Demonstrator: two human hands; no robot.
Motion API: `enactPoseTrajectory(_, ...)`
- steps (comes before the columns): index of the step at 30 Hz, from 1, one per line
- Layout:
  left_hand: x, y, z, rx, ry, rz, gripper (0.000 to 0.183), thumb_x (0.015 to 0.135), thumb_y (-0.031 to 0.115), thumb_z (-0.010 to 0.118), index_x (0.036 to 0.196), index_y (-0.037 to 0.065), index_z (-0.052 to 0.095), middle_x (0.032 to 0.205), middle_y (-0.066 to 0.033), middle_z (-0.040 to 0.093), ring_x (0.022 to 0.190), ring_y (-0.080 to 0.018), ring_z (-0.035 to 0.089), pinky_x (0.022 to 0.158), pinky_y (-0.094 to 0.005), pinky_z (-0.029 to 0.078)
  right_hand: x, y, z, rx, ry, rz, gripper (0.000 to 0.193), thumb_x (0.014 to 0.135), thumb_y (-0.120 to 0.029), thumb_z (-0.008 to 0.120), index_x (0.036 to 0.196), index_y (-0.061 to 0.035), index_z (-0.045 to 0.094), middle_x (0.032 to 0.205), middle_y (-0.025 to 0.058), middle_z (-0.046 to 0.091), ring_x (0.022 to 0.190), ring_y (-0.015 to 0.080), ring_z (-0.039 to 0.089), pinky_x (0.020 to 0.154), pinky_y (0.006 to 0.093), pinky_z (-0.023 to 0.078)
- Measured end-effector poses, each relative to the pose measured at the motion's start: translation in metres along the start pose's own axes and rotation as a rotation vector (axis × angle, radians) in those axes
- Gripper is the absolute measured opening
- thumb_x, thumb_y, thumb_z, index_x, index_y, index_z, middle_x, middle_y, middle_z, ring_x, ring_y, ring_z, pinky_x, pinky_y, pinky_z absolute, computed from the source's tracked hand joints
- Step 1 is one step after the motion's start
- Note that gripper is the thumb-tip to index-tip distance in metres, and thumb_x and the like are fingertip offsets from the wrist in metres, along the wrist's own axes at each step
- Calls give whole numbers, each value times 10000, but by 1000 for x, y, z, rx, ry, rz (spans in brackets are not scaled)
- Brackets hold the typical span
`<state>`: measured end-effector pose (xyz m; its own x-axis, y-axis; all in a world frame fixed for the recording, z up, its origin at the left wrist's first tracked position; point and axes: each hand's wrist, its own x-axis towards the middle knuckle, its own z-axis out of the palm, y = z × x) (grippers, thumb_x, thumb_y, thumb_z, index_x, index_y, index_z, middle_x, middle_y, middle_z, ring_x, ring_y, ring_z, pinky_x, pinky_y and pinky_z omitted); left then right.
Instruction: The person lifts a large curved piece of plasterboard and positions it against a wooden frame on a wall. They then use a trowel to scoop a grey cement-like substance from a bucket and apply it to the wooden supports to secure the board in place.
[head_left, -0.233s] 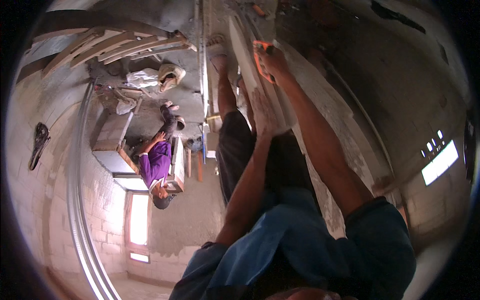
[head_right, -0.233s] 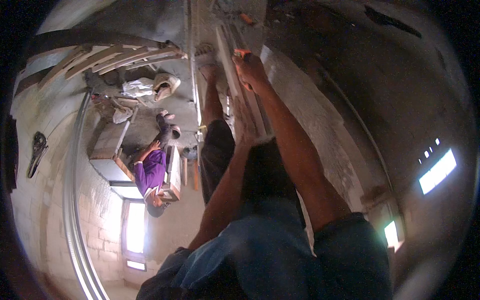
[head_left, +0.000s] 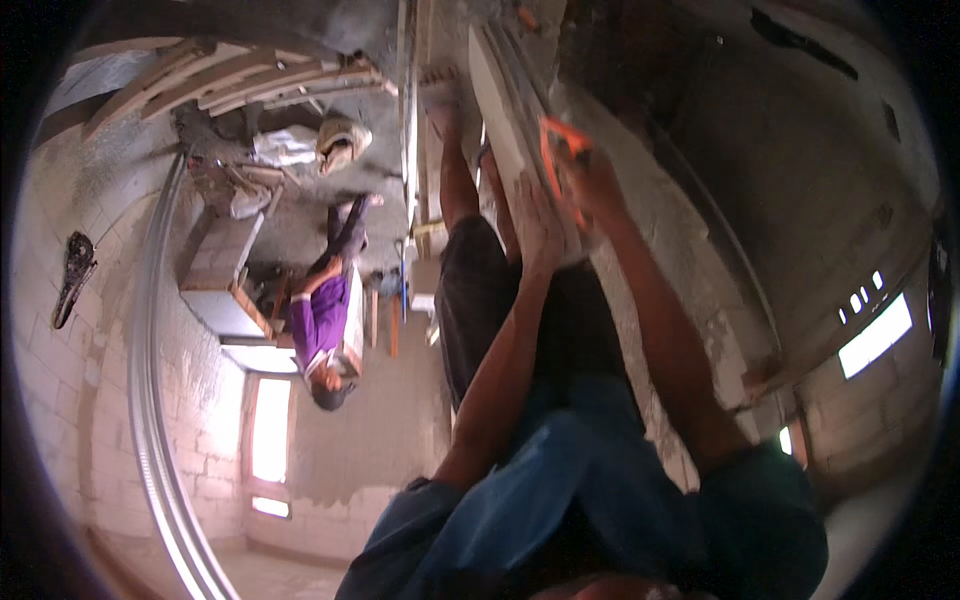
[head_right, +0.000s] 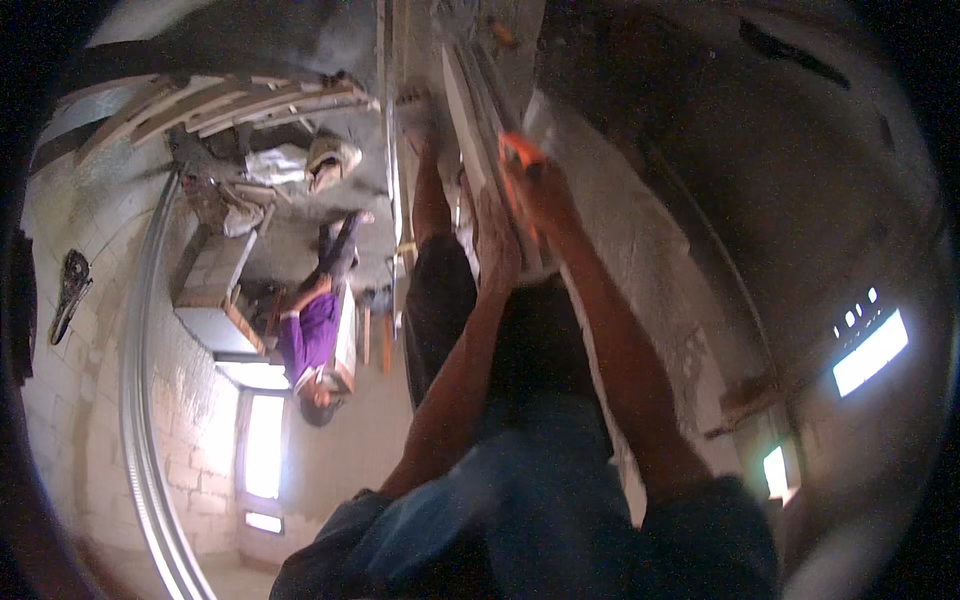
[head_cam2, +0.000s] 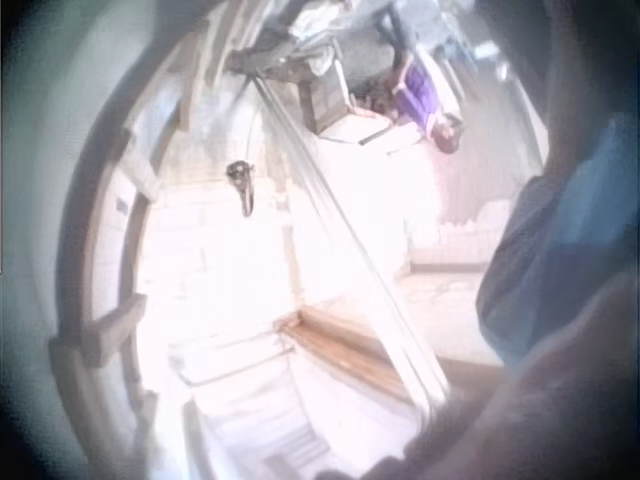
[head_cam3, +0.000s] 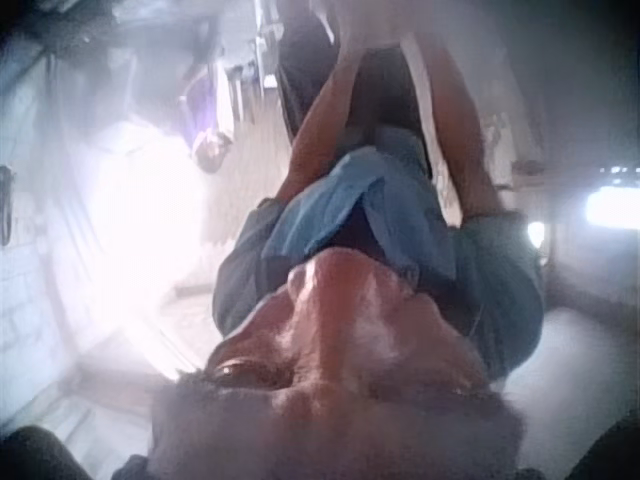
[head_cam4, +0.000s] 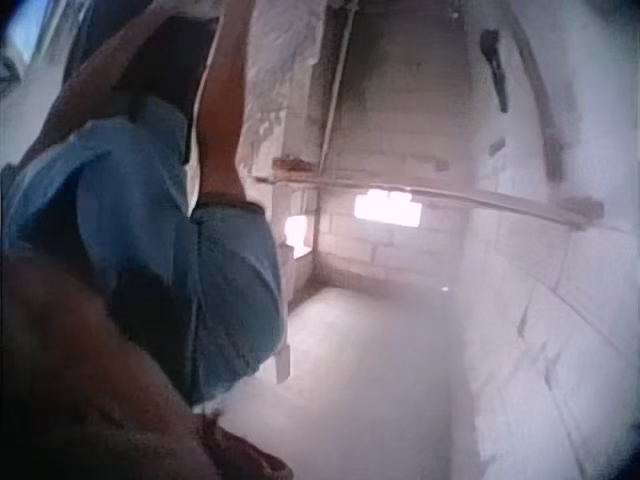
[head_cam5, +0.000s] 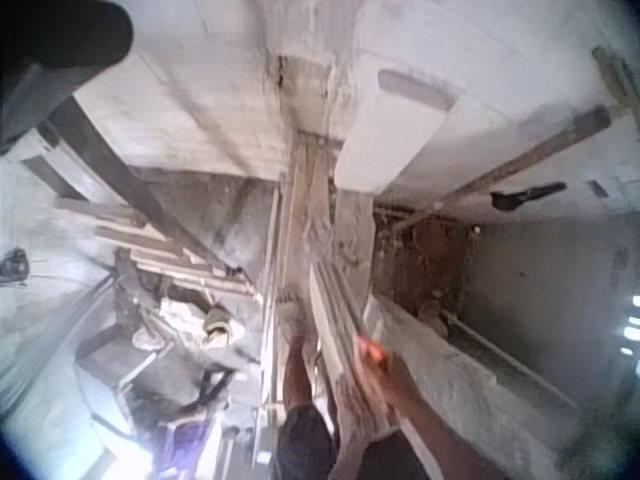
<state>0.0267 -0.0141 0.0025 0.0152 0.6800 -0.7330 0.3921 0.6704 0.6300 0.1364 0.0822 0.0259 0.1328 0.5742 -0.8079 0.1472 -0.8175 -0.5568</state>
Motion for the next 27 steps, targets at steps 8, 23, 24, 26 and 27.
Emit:
enactPoseTrajectory(8,9,-33,0,105,20,86,610,1070,363,294,1537,-6,158,1551,-222,279,1430,-346,298,1152,-405,280,113,30,57,-254,22,-77,393,909,-374,632,1131,-52,602,808,137,680,755,304,681,669,426,523)
enactPoseTrajectory(23,34,0,-27,65,-23,-57,619,1068,357,318,1545,5,143,1603,-234,129,1463,-346,243,1141,-386,327,18,-20,-2,129,119,151,456,899,-523,668,799,-91,558,555,-22,479,401,85,433,405,296,362)
enactPoseTrajectory(24,35,9,-33,157,-11,-35,627,1067,370,312,1546,4,140,1611,-237,105,1474,-357,219,1144,-386,324,13,-30,-5,134,83,201,450,902,-518,666,838,-80,588,558,-19,485,403,96,447,410,296,368)
enactPoseTrajectory(26,36,28,-43,8,-5,-61,640,1066,391,308,1545,-1,143,1610,-241,101,1475,-368,212,1157,-392,304,-5,-48,-2,43,63,242,440,913,-494,660,954,-57,622,578,-20,493,439,97,471,437,293,386)
enactPoseTrajectory(27,37,33,-46,-67,-3,-72,647,1066,401,306,1544,-3,144,1609,-243,100,1476,-373,208,1164,-396,294,-10,-53,0,-2,54,262,446,919,-481,658,1012,-46,639,588,-21,497,456,98,483,451,291,394)
